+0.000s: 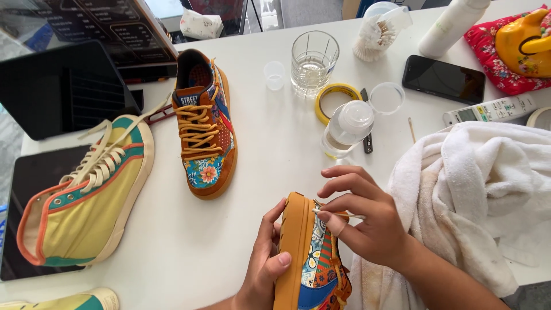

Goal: Cleaning the soles and sides of decorative sneakers using a cotton swab and cleaning solution.

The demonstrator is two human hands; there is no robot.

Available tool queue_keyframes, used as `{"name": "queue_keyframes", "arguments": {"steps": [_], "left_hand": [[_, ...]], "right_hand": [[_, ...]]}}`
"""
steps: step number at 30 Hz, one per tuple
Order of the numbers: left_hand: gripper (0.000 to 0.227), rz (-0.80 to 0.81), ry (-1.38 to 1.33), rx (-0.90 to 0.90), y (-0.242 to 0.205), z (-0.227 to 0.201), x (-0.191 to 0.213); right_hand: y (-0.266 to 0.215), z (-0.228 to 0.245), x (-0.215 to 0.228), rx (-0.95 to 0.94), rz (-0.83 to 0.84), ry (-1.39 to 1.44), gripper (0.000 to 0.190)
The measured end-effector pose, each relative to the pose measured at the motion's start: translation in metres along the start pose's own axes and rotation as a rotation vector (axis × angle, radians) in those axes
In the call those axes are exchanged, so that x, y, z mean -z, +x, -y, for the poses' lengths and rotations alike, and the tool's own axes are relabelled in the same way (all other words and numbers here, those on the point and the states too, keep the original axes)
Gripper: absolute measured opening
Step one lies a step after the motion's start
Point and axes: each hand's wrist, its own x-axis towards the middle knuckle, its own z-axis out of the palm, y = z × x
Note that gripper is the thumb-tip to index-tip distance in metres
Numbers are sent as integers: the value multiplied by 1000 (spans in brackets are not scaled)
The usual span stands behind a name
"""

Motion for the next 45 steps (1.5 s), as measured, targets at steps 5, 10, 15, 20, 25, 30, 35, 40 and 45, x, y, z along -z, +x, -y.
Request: {"name": "queue_keyframes", "arguments": {"steps": [5,10,15,20,25,30,35,40,45], "left_hand": [[115,21,-3,4,3,5,2],[114,8,-5,4,4,4,4],[115,35,-44,-28,0,2,1],[116,41,-100,-12,-1,-8,-5],[118,62,-140,1,-3,-4,-5],[118,72,-162,-4,-4,-9,-8],[118,67,-153,-8,-3,-6,-6],[116,93,-207,-38,-4,-10,-8],[116,95,-238,-24,-4,-13,-9]], "right_hand": [[-1,2,-3,94,47,19,4],[2,1,-3,142,83,52,3],[-3,-5,-3,51,49,20,5],[0,-10,-1,-96,114,156,8],[-1,-8,4,-115,146,190,6],[5,-7,12,-75,220,107,9],[7,-2,14,-110,243,52,10],[9,3,8,40,166,-59,8],[2,11,4,274,155,-147,13]]}}
